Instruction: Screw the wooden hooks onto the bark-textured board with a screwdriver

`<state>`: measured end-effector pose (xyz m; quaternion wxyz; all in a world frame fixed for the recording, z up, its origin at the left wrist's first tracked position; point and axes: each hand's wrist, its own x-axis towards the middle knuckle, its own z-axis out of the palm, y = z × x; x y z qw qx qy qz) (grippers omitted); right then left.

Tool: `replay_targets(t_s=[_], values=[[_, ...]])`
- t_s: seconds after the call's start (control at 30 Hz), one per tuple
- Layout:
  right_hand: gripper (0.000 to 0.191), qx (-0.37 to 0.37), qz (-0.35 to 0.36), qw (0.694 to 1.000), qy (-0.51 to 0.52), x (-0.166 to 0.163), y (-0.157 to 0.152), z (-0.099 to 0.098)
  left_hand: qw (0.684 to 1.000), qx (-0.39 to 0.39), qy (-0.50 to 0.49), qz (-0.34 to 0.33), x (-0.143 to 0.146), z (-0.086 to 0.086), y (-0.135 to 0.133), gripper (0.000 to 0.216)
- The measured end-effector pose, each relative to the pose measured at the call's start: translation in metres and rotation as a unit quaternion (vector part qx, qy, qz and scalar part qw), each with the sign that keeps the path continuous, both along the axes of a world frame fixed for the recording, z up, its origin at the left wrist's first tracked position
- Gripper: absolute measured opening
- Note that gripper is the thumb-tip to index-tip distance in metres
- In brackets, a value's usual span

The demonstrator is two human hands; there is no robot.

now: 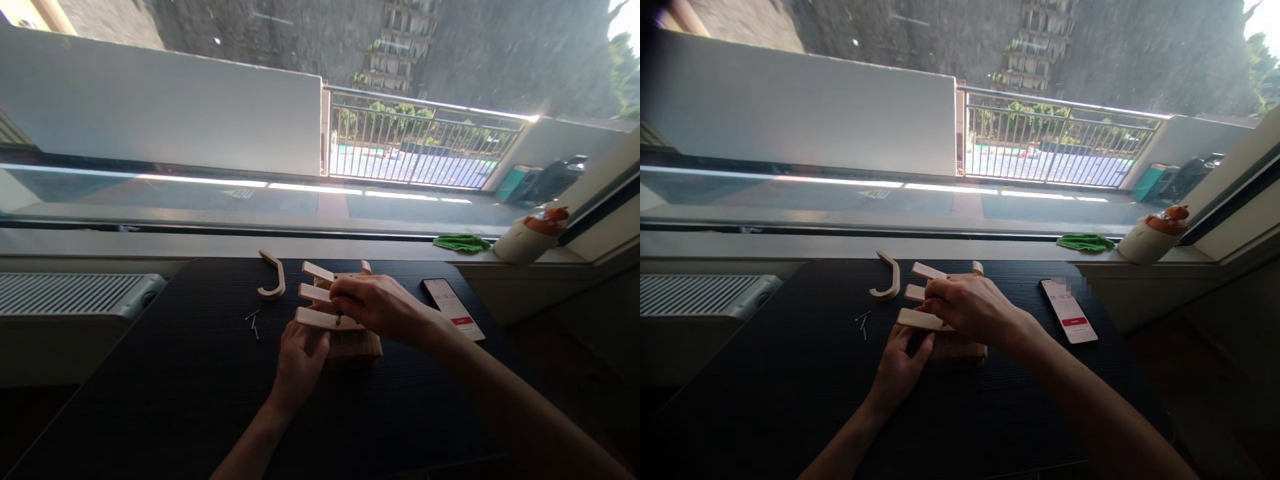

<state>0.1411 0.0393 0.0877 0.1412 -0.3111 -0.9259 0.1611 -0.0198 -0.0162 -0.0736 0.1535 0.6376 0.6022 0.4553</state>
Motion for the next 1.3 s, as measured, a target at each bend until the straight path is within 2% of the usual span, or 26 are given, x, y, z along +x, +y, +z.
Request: replay_targets(t_s=[0.13,0.4,0.77,1.13,1.3], values=[[0.029,-0.008,0.033,0.999,-0.009,0.0,-0.001,0.001,1.0,-0.005,0.001,0.002,0.0,0.0,0.0,0.04],[0.03,0.013,0.006,1.0,-0.008,0.005,0.005,-0.006,1.0,-0.006,-0.003,0.004,0.0,0.0,0.0,0.038],[0.024,0.022,-0.074,0.997,-0.016,0.015,0.002,-0.009,1.0,0.007,0.002,0.006,0.0,-0.001,0.0,0.036],[0.03,0.069,-0.163,0.984,0.0,-0.005,0.002,-0.019,1.0,0.006,0.007,0.005,0.0,0.002,-0.001,0.033],[0.023,0.056,-0.118,0.991,0.023,-0.007,0.0,-0.014,1.0,0.017,0.0,0.007,0.001,0.002,-0.002,0.033]])
